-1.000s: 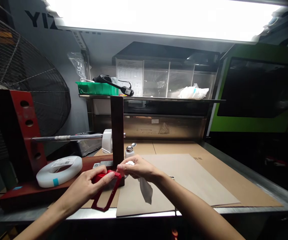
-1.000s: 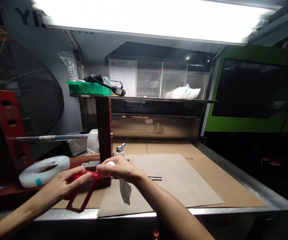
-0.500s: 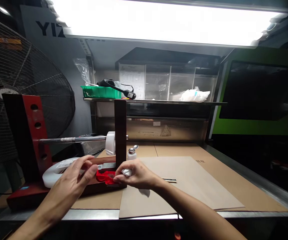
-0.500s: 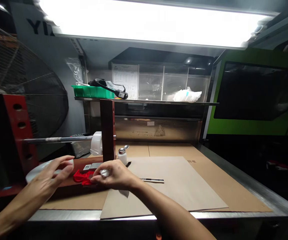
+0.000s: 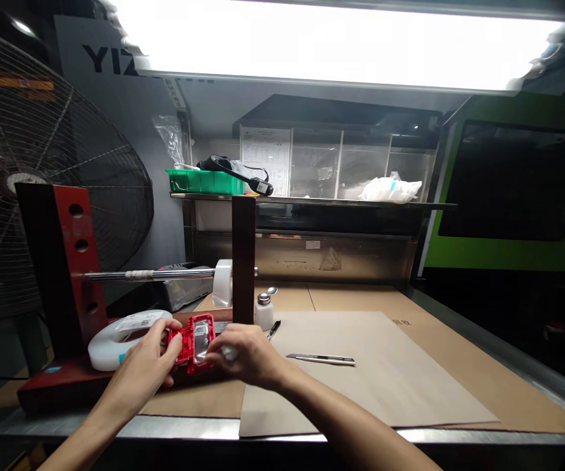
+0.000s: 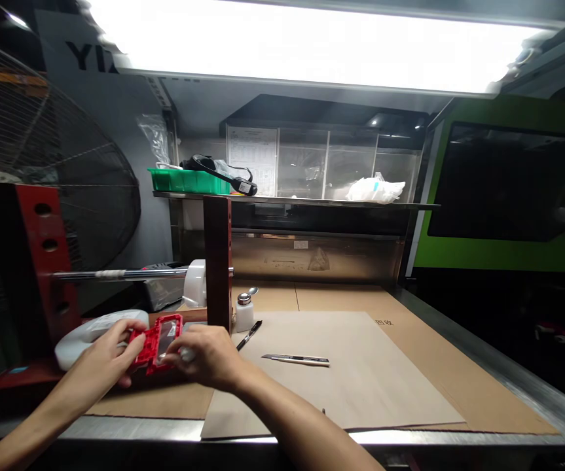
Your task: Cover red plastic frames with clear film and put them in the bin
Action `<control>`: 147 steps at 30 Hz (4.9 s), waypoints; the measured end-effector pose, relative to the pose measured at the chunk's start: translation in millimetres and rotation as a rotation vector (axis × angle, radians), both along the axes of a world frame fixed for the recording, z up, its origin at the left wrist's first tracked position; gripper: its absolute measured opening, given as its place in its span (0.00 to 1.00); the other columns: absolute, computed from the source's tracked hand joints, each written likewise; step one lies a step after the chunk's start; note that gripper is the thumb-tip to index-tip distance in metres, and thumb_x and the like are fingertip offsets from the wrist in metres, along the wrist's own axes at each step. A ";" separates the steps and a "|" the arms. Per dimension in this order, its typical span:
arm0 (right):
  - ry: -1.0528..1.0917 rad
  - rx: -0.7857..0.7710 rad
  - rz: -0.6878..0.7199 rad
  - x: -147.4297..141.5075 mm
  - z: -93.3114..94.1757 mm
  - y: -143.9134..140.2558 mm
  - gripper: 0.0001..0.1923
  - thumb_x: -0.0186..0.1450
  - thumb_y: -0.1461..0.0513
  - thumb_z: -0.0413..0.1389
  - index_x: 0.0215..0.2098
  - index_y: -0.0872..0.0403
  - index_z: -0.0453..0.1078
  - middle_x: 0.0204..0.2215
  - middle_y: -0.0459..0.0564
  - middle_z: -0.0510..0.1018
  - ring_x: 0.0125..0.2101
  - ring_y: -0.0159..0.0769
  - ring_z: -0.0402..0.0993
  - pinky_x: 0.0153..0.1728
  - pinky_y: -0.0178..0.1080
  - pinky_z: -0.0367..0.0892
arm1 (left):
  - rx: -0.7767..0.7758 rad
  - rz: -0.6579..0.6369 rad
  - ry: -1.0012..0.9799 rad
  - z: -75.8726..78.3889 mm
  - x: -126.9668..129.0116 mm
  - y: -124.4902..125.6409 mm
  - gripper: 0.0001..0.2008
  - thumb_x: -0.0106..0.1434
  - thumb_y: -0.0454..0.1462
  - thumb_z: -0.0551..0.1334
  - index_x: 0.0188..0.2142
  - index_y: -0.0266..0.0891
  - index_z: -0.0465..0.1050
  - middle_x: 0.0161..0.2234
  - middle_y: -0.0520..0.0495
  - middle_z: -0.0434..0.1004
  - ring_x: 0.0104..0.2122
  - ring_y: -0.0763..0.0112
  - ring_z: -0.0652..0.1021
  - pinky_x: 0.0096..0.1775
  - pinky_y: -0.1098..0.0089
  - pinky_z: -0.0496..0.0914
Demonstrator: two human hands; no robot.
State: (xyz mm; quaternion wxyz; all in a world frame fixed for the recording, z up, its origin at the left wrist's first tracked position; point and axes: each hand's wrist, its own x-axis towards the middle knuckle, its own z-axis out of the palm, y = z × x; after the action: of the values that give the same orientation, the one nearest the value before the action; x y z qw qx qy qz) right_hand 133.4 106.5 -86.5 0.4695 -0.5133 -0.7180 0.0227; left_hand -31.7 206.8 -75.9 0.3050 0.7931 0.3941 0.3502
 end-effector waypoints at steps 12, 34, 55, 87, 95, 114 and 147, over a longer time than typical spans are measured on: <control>0.920 -0.300 -0.055 21.9 6.3 45.4 0.15 0.51 0.53 0.61 0.21 0.56 0.66 0.11 0.35 0.54 0.13 0.21 0.44 0.15 0.31 0.41 | 0.156 0.146 0.135 11.4 1.8 -5.4 0.12 0.60 0.47 0.47 0.41 0.46 0.58 0.37 0.45 0.74 0.18 0.64 0.73 0.28 0.62 0.68; 1.044 -0.340 0.001 -25.7 -12.2 -28.4 0.13 0.45 0.58 0.65 0.18 0.56 0.67 0.11 0.37 0.59 0.15 0.21 0.49 0.16 0.31 0.43 | 0.152 0.003 -0.085 -5.8 37.0 -12.3 0.17 0.64 0.50 0.48 0.36 0.40 0.63 0.29 0.50 0.71 0.26 0.67 0.73 0.32 0.63 0.67; 0.932 -0.344 -0.080 -20.7 -20.2 -33.6 0.12 0.47 0.58 0.62 0.18 0.56 0.66 0.14 0.40 0.62 0.18 0.24 0.52 0.20 0.32 0.48 | 0.128 0.073 -0.177 -8.4 39.8 -19.1 0.21 0.51 0.55 0.61 0.34 0.44 0.62 0.29 0.50 0.73 0.30 0.59 0.76 0.34 0.62 0.69; -0.043 -0.412 -0.076 -4.4 17.2 -27.9 0.12 0.54 0.64 0.52 0.34 0.52 0.74 0.26 0.43 0.75 0.26 0.29 0.67 0.31 0.31 0.62 | 0.151 0.118 -0.195 -2.0 40.5 -24.8 0.19 0.49 0.53 0.62 0.31 0.44 0.60 0.28 0.52 0.69 0.28 0.63 0.72 0.32 0.63 0.66; -0.282 -0.351 -0.178 -2.1 32.3 -32.9 0.21 0.58 0.62 0.50 0.49 0.49 0.69 0.28 0.46 0.78 0.27 0.34 0.72 0.31 0.33 0.64 | 0.156 0.117 -0.184 -5.2 38.6 -20.7 0.11 0.63 0.44 0.55 0.34 0.39 0.64 0.27 0.53 0.68 0.24 0.71 0.70 0.29 0.66 0.65; -0.538 -0.552 -0.591 78.8 8.6 -41.1 0.14 0.69 0.62 0.43 0.49 0.53 0.67 0.43 0.51 0.76 0.42 0.35 0.72 0.42 0.37 0.66 | 0.107 -0.006 -0.179 -7.6 32.5 -4.7 0.16 0.64 0.47 0.52 0.39 0.38 0.68 0.34 0.47 0.74 0.34 0.65 0.74 0.40 0.59 0.68; -0.449 -0.244 -0.575 82.2 25.4 -49.5 0.09 0.66 0.60 0.53 0.44 0.53 0.67 0.38 0.47 0.76 0.37 0.30 0.70 0.35 0.31 0.59 | -0.053 0.020 -0.176 4.6 43.5 -10.9 0.18 0.54 0.49 0.63 0.24 0.40 0.60 0.20 0.57 0.64 0.18 0.75 0.66 0.22 0.71 0.61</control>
State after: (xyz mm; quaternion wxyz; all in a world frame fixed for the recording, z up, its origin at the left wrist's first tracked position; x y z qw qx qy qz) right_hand 215.7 57.0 -61.0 0.2233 -0.7381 -0.6216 -0.1377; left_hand 11.8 196.0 -71.4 0.3558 0.7470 0.3825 0.4112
